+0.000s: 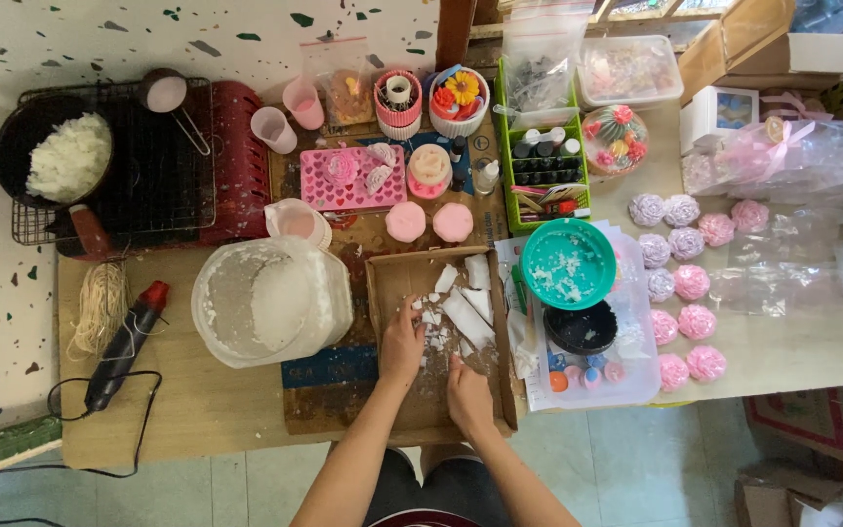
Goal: Cutting solid wax blocks into smaller pieces for melting.
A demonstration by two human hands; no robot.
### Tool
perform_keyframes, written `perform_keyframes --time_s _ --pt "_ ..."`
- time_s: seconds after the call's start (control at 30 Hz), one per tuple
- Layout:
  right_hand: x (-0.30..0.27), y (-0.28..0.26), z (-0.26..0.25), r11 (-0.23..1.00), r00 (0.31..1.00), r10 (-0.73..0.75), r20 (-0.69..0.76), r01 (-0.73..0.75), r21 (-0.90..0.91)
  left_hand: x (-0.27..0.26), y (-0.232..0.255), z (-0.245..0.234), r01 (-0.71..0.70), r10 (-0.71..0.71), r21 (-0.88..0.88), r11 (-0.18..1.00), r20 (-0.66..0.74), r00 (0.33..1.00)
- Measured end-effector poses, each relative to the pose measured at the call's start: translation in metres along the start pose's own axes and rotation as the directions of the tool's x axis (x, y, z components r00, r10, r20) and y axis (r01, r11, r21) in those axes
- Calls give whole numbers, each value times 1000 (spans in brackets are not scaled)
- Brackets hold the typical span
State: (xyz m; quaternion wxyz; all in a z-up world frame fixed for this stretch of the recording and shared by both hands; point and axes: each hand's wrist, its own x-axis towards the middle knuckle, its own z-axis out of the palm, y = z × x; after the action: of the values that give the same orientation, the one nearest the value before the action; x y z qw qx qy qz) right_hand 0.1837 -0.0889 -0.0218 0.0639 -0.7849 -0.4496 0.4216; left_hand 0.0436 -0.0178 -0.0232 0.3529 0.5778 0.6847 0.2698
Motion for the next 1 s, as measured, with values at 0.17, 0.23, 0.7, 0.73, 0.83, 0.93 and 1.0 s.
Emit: perform_keyframes --time_s 0.17,0.23,0.7,0.73,0.83,0.93,1.0 --pt "5 9 16 999 1000 -3 -10 2 -48 0 -5 2 52 -53 62 997 12 999" --pt "7 11 21 997 1000 6 -11 -6 -74 2 -8 4 25 -24 62 998 -12 1000" --pt "10 -6 12 991 998 69 14 -67 -115 -4 -25 6 -110 109 40 993 34 993" --pt "7 -1 14 991 998 69 13 -67 -112 -4 -27 6 -112 111 42 993 36 993" --pt "-1 13 21 998 1000 18 12 -18 -54 -4 -29 11 -89 89 58 994 14 996" --pt "-12 17 28 998 1000 2 17 -1 -64 -8 -24 13 11 -14 -32 999 -93 996" --pt "-17 10 24 995 999 24 37 -21 -102 -9 -17 9 96 -115 -126 987 -158 981"
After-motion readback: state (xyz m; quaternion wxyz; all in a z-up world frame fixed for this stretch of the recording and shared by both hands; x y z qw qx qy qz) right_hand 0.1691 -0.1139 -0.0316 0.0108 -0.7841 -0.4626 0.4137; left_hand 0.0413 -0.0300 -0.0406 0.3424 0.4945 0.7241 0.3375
